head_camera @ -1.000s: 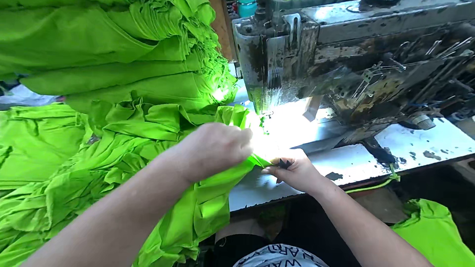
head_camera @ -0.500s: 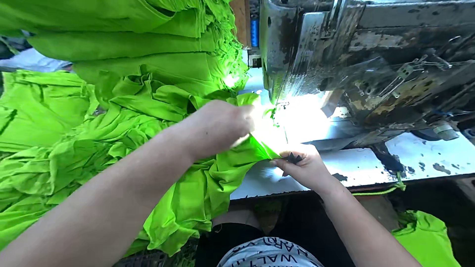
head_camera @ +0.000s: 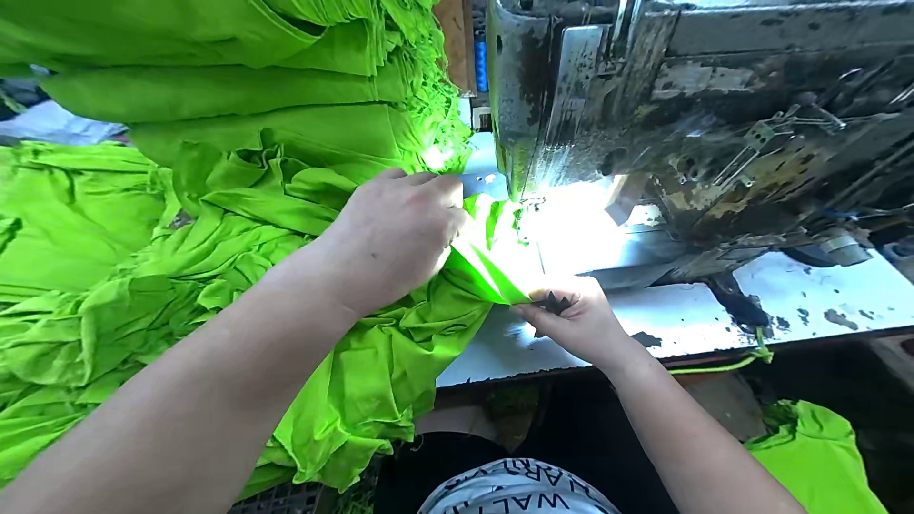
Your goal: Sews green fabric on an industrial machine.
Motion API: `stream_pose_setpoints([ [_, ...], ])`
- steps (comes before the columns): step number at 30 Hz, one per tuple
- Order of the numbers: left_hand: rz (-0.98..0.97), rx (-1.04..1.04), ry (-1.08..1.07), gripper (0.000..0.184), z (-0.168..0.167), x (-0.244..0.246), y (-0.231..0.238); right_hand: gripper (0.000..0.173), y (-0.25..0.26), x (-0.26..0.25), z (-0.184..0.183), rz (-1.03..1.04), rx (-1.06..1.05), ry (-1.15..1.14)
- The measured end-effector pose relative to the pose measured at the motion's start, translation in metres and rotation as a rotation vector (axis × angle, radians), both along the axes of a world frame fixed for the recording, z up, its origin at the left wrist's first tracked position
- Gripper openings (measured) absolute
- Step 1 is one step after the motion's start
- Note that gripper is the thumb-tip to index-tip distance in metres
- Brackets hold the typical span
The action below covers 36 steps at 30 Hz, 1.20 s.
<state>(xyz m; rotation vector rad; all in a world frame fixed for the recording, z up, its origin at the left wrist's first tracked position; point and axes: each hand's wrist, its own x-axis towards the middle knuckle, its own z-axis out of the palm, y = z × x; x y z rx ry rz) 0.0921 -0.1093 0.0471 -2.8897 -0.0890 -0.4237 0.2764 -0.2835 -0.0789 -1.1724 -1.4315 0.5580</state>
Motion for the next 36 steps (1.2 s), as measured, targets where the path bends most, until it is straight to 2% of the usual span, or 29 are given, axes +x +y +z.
stream_pose_setpoints([
  [2, 0.070, -0.270, 0.084, 0.018, 0.017, -0.003, -0.025, 0.009, -0.001, 0.000, 0.000, 0.005, -0.001, 0.009],
  [4, 0.075, -0.491, 0.143, 0.017, 0.020, -0.004, -0.033, 0.009, -0.001, 0.002, -0.001, 0.012, -0.001, 0.007],
  [5, 0.075, -0.483, 0.162, 0.016, 0.020, -0.004, -0.033, 0.010, -0.001, 0.002, -0.001, 0.009, 0.006, -0.006],
  [8, 0.119, -0.145, 0.149, 0.013, 0.019, -0.004, -0.029, 0.011, -0.001, 0.002, -0.001, -0.002, 0.022, -0.039],
  [10, 0.128, -0.112, 0.153, 0.018, 0.017, -0.004, -0.027, 0.011, -0.001, 0.002, 0.001, -0.006, 0.020, -0.048],
  [11, 0.116, -0.189, 0.180, 0.023, 0.016, -0.004, -0.028, 0.010, -0.001, 0.002, 0.001, -0.002, 0.021, -0.046],
  [13, 0.127, -0.477, 0.294, 0.031, 0.018, -0.002, -0.035, 0.009, -0.002, 0.003, 0.000, 0.017, 0.012, -0.039],
  [14, 0.148, -0.613, 0.367, 0.028, 0.019, 0.000, -0.038, 0.010, -0.002, 0.004, 0.000, 0.032, 0.006, -0.032],
  [15, 0.166, -0.664, 0.418, 0.022, 0.020, 0.002, -0.040, 0.011, -0.003, 0.004, 0.000, 0.040, -0.005, -0.023],
  [17, 0.162, -0.566, 0.419, 0.008, 0.020, 0.004, -0.042, 0.011, -0.004, 0.003, 0.003, 0.042, -0.040, 0.000],
  [19, 0.083, -0.450, 0.336, 0.009, 0.011, 0.007, -0.042, 0.009, -0.005, 0.002, 0.008, 0.035, -0.078, 0.034],
  [23, -0.004, -0.534, 0.286, 0.013, -0.003, 0.015, -0.043, 0.008, -0.005, 0.003, 0.011, 0.044, -0.081, 0.088],
  [27, 0.079, -0.357, 0.281, 0.020, 0.003, 0.019, -0.045, 0.007, -0.006, 0.003, 0.010, -0.014, -0.091, 0.057],
  [31, 0.127, -0.296, 0.129, 0.019, 0.000, 0.022, -0.063, 0.009, -0.002, 0.002, 0.011, -0.092, -0.046, 0.010],
  [34, 0.245, -0.349, 0.023, 0.018, -0.015, 0.026, -0.088, 0.012, -0.002, -0.001, 0.002, -0.126, 0.056, -0.073],
  [36, 0.309, -0.271, -0.089, 0.015, -0.040, 0.028, -0.102, 0.014, -0.009, -0.005, -0.005, -0.165, 0.123, -0.171],
])
